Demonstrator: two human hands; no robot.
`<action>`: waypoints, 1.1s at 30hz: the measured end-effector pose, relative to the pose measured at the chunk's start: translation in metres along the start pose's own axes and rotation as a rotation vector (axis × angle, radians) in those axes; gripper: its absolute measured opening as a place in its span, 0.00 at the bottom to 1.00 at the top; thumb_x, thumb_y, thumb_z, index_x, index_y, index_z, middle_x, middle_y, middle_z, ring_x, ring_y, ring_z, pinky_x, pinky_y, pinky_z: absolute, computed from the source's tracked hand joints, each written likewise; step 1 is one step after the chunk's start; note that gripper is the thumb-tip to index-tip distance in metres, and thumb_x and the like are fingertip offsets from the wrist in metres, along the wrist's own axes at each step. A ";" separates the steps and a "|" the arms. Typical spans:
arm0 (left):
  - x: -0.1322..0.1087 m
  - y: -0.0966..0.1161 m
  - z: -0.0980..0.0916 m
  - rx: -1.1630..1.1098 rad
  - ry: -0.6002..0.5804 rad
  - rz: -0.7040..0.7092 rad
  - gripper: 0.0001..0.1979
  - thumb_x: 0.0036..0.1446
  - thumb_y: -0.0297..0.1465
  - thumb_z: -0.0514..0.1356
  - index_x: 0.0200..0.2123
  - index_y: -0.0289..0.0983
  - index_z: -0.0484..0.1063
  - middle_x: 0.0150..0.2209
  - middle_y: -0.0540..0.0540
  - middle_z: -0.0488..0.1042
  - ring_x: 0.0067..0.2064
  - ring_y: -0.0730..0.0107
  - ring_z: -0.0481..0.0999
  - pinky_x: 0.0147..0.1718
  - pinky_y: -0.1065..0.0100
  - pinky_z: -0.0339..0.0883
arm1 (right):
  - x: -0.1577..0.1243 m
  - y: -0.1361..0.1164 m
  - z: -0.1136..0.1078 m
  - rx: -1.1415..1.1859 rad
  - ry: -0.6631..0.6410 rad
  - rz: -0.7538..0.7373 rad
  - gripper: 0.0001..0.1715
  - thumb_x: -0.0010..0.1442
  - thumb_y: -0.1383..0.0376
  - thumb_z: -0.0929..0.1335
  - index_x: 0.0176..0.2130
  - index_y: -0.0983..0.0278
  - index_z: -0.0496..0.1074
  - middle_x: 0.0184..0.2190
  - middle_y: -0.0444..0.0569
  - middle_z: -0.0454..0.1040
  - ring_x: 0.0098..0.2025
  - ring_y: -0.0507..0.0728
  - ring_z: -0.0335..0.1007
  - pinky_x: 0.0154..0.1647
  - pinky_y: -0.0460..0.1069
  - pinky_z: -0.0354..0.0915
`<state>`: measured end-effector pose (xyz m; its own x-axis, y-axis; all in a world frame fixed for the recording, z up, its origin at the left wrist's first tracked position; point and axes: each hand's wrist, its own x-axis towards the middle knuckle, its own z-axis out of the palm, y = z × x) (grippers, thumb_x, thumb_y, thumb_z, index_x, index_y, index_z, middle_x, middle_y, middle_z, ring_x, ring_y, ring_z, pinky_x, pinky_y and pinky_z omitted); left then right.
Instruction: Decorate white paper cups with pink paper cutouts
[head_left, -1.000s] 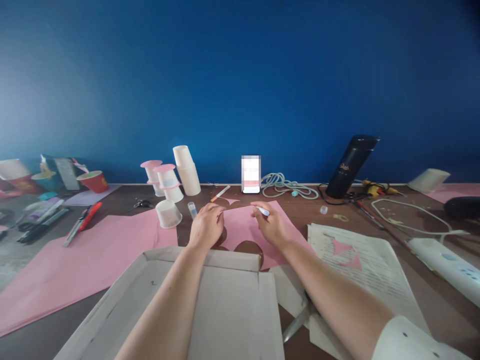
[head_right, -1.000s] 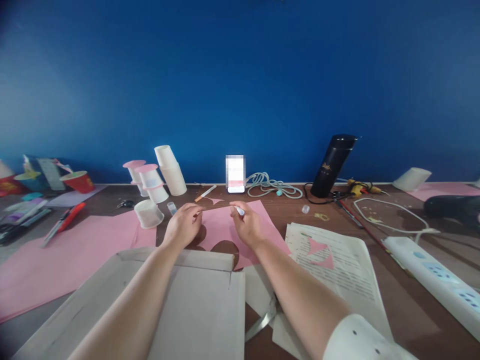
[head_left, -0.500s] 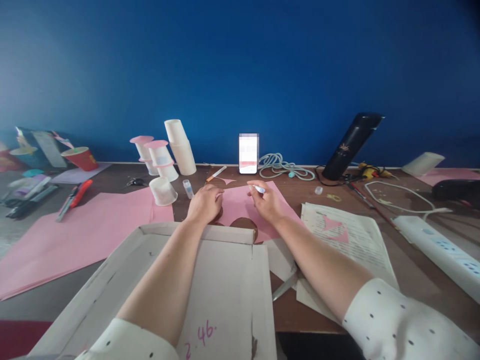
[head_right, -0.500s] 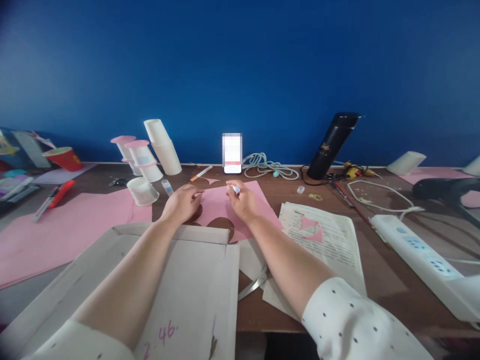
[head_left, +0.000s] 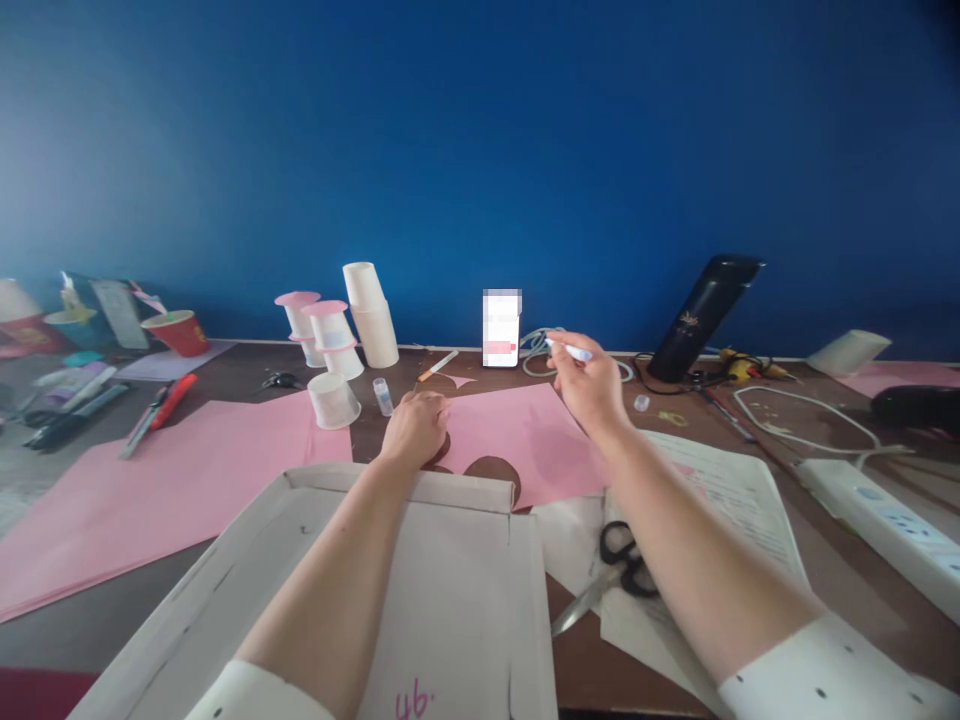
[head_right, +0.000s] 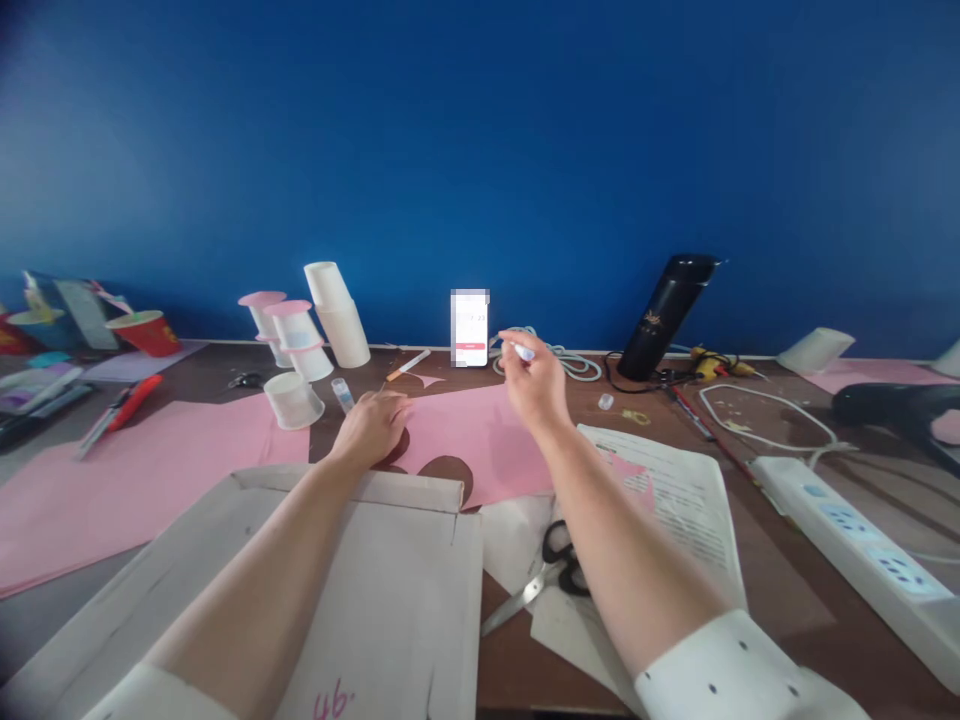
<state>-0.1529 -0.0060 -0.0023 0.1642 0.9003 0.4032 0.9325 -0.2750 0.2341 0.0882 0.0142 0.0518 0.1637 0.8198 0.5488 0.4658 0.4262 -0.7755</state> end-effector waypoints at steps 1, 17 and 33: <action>0.000 0.000 0.000 0.006 -0.002 0.007 0.15 0.58 0.29 0.51 0.40 0.40 0.77 0.43 0.43 0.77 0.44 0.58 0.72 0.45 0.60 0.66 | 0.007 0.002 -0.009 -0.045 0.009 0.019 0.19 0.59 0.57 0.63 0.45 0.63 0.74 0.29 0.48 0.76 0.21 0.51 0.67 0.25 0.47 0.63; -0.001 -0.007 -0.029 -0.075 0.509 -0.268 0.17 0.55 0.26 0.50 0.42 0.40 0.75 0.42 0.47 0.77 0.44 0.62 0.74 0.44 0.63 0.65 | 0.005 0.051 -0.021 -0.169 -0.068 0.137 0.20 0.56 0.62 0.63 0.48 0.62 0.72 0.34 0.48 0.77 0.24 0.52 0.72 0.35 0.50 0.66; -0.011 -0.010 -0.056 -0.020 -0.428 -0.460 0.10 0.46 0.41 0.59 0.27 0.44 0.76 0.30 0.48 0.78 0.34 0.62 0.75 0.28 0.67 0.60 | -0.004 0.046 -0.007 0.008 -0.126 0.141 0.20 0.56 0.57 0.65 0.45 0.64 0.74 0.26 0.47 0.77 0.21 0.50 0.68 0.24 0.45 0.63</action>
<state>-0.1824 -0.0315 0.0405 -0.1339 0.9822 -0.1317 0.9329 0.1697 0.3175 0.1148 0.0274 0.0161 0.1161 0.9130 0.3911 0.4389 0.3060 -0.8448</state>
